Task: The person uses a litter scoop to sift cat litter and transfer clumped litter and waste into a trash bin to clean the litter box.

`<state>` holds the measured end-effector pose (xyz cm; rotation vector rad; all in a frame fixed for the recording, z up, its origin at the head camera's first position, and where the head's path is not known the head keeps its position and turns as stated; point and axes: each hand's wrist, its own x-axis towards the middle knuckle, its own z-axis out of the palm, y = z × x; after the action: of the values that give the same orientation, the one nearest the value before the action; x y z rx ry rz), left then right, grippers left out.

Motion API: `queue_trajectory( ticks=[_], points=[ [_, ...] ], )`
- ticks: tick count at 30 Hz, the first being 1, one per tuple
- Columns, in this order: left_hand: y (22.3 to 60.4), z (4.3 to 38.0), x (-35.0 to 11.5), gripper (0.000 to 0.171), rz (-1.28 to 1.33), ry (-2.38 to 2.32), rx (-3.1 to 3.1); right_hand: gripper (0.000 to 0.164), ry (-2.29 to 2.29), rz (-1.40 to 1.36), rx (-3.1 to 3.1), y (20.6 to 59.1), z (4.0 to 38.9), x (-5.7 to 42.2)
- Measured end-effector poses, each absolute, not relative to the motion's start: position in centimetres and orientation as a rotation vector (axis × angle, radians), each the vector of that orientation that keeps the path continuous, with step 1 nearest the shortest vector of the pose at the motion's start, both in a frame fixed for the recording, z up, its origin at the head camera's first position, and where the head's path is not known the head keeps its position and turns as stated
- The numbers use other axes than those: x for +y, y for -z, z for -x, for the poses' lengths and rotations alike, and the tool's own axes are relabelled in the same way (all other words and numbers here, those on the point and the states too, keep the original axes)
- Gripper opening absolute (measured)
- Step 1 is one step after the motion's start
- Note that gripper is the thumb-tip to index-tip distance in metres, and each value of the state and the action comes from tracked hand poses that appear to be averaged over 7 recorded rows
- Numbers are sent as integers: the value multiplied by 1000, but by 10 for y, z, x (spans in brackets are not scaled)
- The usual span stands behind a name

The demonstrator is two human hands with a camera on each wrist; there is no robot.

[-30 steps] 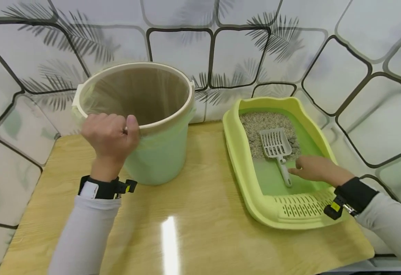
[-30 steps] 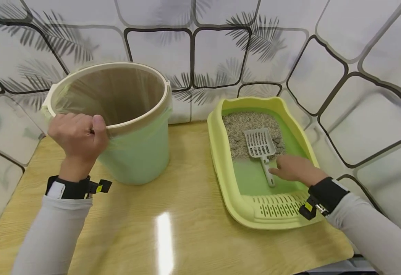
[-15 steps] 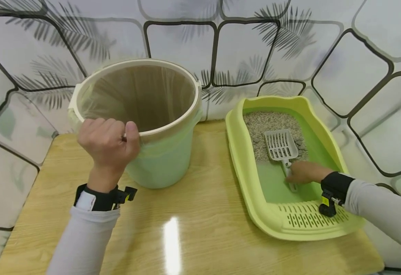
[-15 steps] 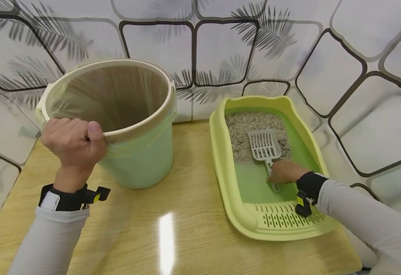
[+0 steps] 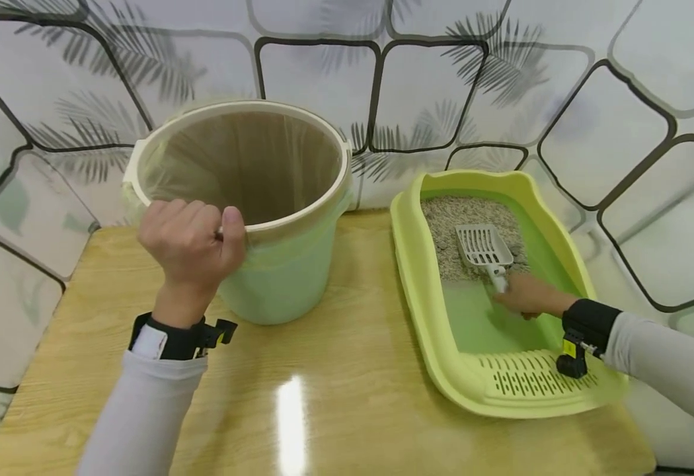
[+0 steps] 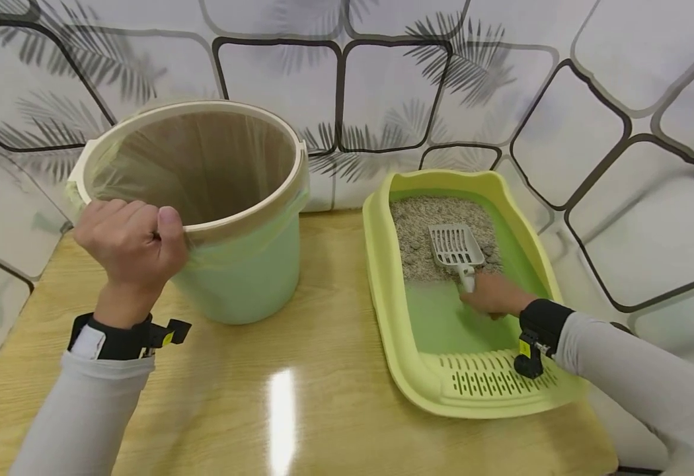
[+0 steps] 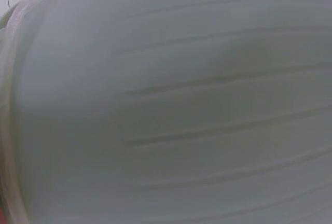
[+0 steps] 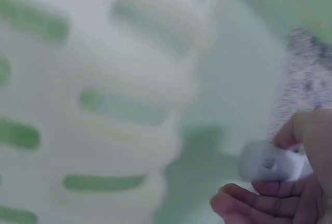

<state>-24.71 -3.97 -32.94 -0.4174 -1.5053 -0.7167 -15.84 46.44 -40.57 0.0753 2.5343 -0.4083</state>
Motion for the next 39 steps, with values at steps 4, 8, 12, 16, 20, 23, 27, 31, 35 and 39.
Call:
queue_trajectory(
  ticks=[4, 8, 12, 16, 20, 23, 27, 31, 35, 39],
  points=[
    [329, 247, -39, 52, 416, 717, -1515, 29, 436, -97, 2582, 389, 150, 464],
    [328, 246, -39, 52, 421, 724, -1527, 27, 355, -95, 2631, 368, 136, 457],
    [329, 249, -42, 55, 413, 725, -1533, 31, 343, -52, 2626, 353, 128, 443],
    [330, 251, -45, 57, 398, 719, -1535, 37, 353, 9, 2616, 351, 129, 429],
    [331, 249, -45, 58, 400, 719, -1533, 38, 358, 21, 2595, 354, 132, 421],
    [332, 246, -42, 57, 410, 726, -1526, 34, 369, -3, 2564, 353, 133, 417],
    [332, 244, -41, 54, 407, 726, -1513, 27, 364, 2, 2555, 352, 143, 414],
    [330, 242, -41, 53, 402, 721, -1503, 25, 339, 27, 2565, 356, 157, 413],
    [330, 242, -40, 54, 406, 717, -1504, 32, 316, 54, 2588, 368, 173, 412],
    [330, 245, -40, 53, 412, 715, -1500, 36, 320, 43, 2575, 383, 190, 409]
  ],
)
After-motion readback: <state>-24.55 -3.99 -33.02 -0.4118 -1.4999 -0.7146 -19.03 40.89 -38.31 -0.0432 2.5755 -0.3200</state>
